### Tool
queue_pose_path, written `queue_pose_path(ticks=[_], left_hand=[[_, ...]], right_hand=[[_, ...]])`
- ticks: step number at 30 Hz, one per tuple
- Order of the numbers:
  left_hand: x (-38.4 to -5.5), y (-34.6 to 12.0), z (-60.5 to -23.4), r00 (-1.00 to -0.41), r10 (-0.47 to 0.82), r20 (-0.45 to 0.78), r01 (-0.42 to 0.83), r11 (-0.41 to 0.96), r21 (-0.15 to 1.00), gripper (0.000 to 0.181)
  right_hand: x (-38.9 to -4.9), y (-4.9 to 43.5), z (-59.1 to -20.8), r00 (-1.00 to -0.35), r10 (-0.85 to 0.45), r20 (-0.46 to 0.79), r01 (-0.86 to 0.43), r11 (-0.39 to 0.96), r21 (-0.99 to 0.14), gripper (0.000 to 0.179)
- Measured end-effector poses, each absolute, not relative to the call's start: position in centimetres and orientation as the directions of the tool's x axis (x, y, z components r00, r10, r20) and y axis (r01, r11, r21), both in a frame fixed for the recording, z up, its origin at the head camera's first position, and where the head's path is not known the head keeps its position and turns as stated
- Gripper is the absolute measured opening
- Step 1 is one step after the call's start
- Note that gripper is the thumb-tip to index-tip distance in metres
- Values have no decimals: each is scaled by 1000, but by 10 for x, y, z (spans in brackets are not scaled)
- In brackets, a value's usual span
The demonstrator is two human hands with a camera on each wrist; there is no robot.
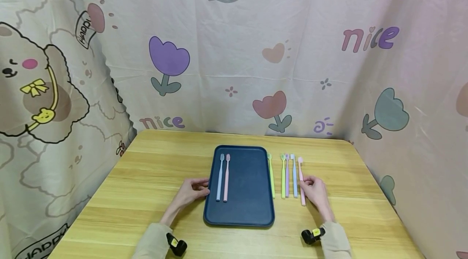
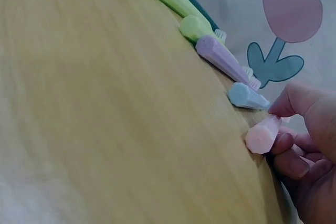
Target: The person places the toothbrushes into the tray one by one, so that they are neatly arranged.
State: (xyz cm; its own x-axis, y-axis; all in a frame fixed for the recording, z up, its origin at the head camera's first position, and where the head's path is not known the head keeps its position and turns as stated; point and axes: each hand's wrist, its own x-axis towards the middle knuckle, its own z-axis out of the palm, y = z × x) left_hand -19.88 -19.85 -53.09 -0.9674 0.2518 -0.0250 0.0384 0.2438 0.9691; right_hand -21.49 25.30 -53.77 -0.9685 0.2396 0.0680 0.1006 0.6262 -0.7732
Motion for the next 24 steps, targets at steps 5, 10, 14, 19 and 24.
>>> queue_pose_path(ticks=[5,10,14,19,24], left_hand=[[-198,-198,-529,-968,249,-28,34,242,970,49],[-199,-198,-529,-969,247,-23,39,243,969,49],[-199,-198,-531,-969,245,-16,48,255,966,49],[-198,-197,-531,-970,244,-24,38,249,968,50],[-198,-198,-531,-969,244,-33,28,242,970,50]], right_hand=[[-215,255,-536,-973,222,63,90,617,-782,23],[-215,256,-535,-980,199,17,99,556,-825,25],[-213,256,-534,-982,189,-17,110,492,-864,25],[-210,253,-528,-983,173,-66,132,405,-905,28],[-208,249,-519,-984,129,-120,156,319,-935,33]])
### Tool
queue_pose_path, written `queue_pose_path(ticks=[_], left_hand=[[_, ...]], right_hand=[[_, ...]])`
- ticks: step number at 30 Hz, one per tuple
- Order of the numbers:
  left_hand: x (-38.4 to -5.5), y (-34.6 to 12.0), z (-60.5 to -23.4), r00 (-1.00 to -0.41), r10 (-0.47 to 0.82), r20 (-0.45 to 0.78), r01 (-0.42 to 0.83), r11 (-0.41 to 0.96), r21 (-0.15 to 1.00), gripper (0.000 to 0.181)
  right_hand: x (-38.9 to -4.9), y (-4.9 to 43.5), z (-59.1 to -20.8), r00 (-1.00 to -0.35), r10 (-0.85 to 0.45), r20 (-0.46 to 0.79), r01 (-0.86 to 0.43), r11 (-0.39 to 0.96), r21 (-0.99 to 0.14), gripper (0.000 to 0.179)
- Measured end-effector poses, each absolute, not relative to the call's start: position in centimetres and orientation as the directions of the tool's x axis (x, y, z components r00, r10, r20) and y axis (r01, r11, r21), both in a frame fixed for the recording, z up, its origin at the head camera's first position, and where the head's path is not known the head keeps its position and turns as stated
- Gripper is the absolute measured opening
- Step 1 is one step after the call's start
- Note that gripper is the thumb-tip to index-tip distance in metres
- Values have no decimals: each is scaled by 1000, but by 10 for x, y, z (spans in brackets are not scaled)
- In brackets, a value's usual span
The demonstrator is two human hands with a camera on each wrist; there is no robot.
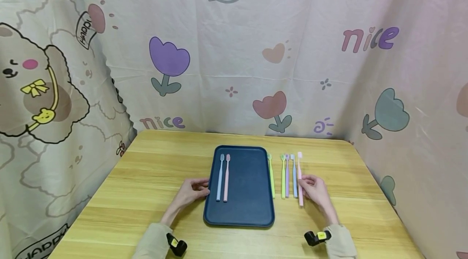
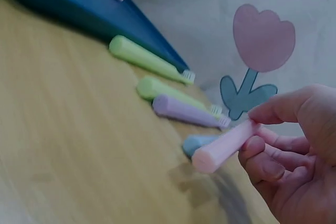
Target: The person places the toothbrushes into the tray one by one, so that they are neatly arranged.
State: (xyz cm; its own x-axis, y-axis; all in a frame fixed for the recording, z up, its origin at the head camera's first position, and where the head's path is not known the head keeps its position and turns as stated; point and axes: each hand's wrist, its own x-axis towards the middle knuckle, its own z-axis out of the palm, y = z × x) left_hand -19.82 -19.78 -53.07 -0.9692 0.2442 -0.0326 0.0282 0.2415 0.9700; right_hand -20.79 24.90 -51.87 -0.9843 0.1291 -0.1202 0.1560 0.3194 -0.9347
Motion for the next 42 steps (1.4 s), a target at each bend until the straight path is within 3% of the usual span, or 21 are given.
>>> queue_pose_path(ticks=[21,28,42], left_hand=[[-197,-197,-532,-969,244,-29,35,254,966,50],[-198,-196,-531,-972,231,-36,21,242,970,50],[-197,-196,-529,-969,245,-29,26,219,975,50]], right_hand=[[-205,206,-488,-997,-68,-38,23,204,-979,34],[-208,186,-487,-990,-138,-8,-16,171,-985,39],[-217,157,-491,-968,-251,3,-43,155,-987,32]])
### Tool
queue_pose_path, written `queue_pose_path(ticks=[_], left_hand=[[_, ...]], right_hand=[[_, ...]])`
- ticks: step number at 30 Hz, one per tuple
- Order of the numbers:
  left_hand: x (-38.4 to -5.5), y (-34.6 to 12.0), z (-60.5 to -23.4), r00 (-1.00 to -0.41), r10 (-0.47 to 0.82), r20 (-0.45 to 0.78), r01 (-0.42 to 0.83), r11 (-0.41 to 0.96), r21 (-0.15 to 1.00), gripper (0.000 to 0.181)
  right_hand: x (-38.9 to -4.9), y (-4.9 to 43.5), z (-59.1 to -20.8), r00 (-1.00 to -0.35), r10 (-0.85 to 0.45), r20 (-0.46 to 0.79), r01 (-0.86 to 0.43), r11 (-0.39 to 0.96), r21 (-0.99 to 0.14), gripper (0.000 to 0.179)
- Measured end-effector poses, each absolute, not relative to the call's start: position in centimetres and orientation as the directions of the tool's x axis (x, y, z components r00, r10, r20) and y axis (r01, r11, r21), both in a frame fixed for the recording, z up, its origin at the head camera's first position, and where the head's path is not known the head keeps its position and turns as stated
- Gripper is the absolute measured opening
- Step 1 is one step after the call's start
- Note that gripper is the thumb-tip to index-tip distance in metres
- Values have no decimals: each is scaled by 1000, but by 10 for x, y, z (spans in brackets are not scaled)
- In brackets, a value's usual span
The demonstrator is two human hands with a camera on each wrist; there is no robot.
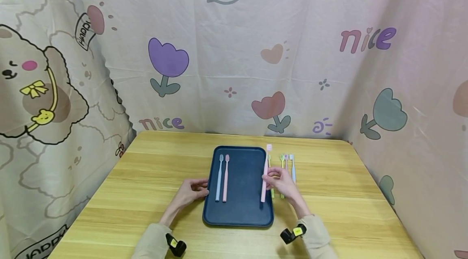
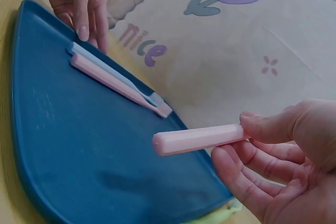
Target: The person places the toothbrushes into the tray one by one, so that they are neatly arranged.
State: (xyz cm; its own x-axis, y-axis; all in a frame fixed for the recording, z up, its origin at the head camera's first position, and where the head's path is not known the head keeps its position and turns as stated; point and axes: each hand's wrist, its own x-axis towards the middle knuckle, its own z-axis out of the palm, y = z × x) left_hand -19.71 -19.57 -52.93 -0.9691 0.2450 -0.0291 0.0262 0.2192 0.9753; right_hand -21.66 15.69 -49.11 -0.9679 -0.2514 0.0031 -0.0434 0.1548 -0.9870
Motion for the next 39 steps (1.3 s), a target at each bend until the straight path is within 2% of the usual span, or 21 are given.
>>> queue_pose_path(ticks=[12,23,32,39], left_hand=[[-197,-197,-529,-968,249,-22,33,215,976,50],[-197,-197,-530,-971,239,-20,42,252,967,50],[-199,-196,-531,-970,242,-22,43,260,965,50],[-200,-198,-533,-970,240,-25,39,257,966,49]], right_hand=[[-223,135,-496,-946,-325,-16,-14,90,-996,27],[-228,115,-499,-932,-363,-17,-29,121,-992,26],[-233,103,-504,-922,-378,-80,38,119,-992,24],[-236,95,-508,-925,-370,-88,36,146,-989,25]])
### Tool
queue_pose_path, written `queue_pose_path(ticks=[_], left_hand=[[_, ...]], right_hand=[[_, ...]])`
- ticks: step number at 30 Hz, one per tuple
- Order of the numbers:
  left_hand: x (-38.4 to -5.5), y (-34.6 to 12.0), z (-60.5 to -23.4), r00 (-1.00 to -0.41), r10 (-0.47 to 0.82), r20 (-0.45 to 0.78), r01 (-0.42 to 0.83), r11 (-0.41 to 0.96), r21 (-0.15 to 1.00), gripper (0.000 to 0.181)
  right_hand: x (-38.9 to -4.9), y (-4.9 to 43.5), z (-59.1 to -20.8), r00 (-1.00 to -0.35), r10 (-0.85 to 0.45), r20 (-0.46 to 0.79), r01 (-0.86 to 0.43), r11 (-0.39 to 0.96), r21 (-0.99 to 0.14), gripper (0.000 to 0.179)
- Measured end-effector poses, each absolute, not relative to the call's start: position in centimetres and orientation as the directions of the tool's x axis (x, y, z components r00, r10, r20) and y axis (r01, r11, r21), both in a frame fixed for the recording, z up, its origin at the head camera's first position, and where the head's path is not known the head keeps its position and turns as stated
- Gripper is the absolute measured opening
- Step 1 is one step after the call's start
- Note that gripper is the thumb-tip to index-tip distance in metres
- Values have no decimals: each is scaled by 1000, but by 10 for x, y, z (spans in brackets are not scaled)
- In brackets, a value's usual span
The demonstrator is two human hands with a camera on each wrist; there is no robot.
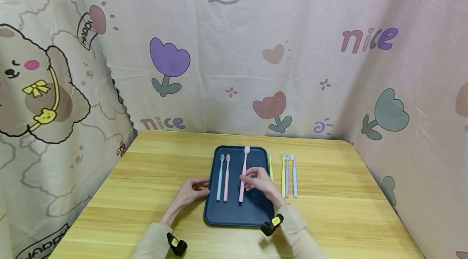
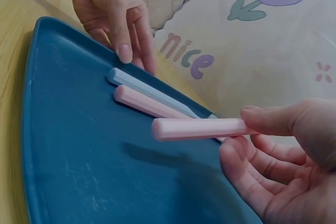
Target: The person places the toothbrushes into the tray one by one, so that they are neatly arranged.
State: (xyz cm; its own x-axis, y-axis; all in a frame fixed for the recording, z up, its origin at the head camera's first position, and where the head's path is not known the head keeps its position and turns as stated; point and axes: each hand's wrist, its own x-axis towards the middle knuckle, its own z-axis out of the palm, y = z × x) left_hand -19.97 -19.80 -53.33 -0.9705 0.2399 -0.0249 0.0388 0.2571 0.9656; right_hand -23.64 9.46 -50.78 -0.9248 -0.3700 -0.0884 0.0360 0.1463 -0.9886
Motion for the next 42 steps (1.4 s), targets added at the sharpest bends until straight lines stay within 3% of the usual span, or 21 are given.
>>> queue_pose_path(ticks=[14,22,42], left_hand=[[-199,-197,-533,-970,243,-27,34,243,969,50],[-199,-197,-532,-968,247,-33,27,235,972,50],[-199,-196,-532,-974,222,-37,25,270,962,48]], right_hand=[[-239,72,-519,-961,-267,-79,17,227,-974,21],[-239,66,-527,-964,-252,-85,29,216,-976,21],[-238,52,-532,-981,-194,-7,-61,342,-938,14]])
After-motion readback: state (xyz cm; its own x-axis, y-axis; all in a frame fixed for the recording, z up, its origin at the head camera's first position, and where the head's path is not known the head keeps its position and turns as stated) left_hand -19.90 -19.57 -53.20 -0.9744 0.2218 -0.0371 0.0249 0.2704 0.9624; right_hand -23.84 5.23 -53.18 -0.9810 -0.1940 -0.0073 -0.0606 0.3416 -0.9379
